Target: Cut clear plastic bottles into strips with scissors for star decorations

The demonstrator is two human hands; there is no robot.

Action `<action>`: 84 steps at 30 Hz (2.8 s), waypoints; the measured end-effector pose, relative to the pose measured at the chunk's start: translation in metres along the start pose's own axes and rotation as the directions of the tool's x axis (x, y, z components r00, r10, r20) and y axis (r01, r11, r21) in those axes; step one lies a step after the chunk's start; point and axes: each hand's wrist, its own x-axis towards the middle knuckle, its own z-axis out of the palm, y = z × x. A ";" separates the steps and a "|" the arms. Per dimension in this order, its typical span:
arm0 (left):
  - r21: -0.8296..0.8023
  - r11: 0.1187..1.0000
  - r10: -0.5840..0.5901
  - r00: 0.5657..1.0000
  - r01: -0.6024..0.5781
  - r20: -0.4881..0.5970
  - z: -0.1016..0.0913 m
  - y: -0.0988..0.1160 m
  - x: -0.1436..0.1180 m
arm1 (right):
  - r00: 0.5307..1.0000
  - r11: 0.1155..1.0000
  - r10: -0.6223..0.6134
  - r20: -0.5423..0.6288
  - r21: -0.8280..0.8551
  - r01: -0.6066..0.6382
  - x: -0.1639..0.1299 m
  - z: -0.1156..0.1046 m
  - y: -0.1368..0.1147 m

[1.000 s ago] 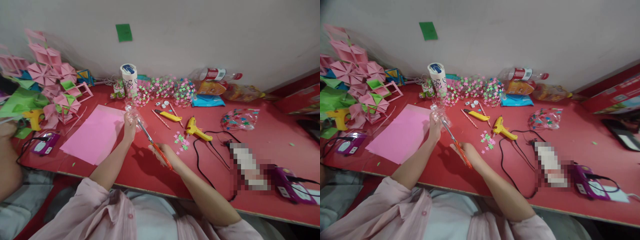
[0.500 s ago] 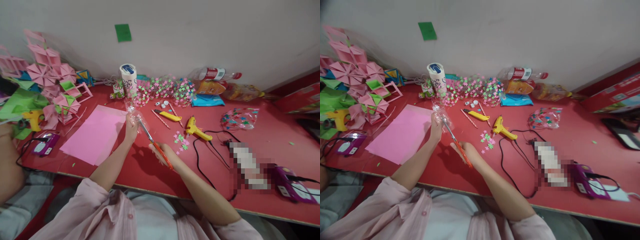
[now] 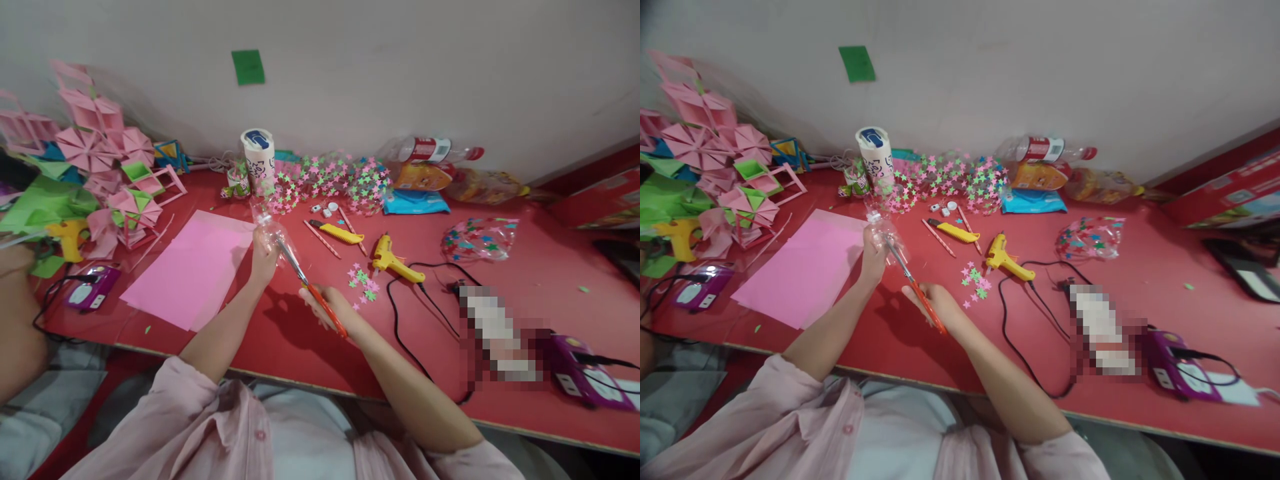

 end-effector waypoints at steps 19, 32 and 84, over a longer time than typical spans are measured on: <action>-0.002 1.000 0.017 0.999 -0.017 0.029 0.002 -0.004 -0.003 | 1.000 0.999 0.017 -0.024 0.035 -0.016 -0.001 0.002 -0.001; 0.042 0.996 0.076 0.996 -0.078 0.047 0.005 0.000 -0.007 | 1.000 0.996 -0.007 -0.024 0.093 0.009 0.001 0.003 0.000; 0.008 1.000 -0.021 0.996 0.021 0.085 -0.004 -0.008 -0.004 | 0.997 0.991 0.077 0.008 0.106 -0.078 -0.005 -0.009 -0.018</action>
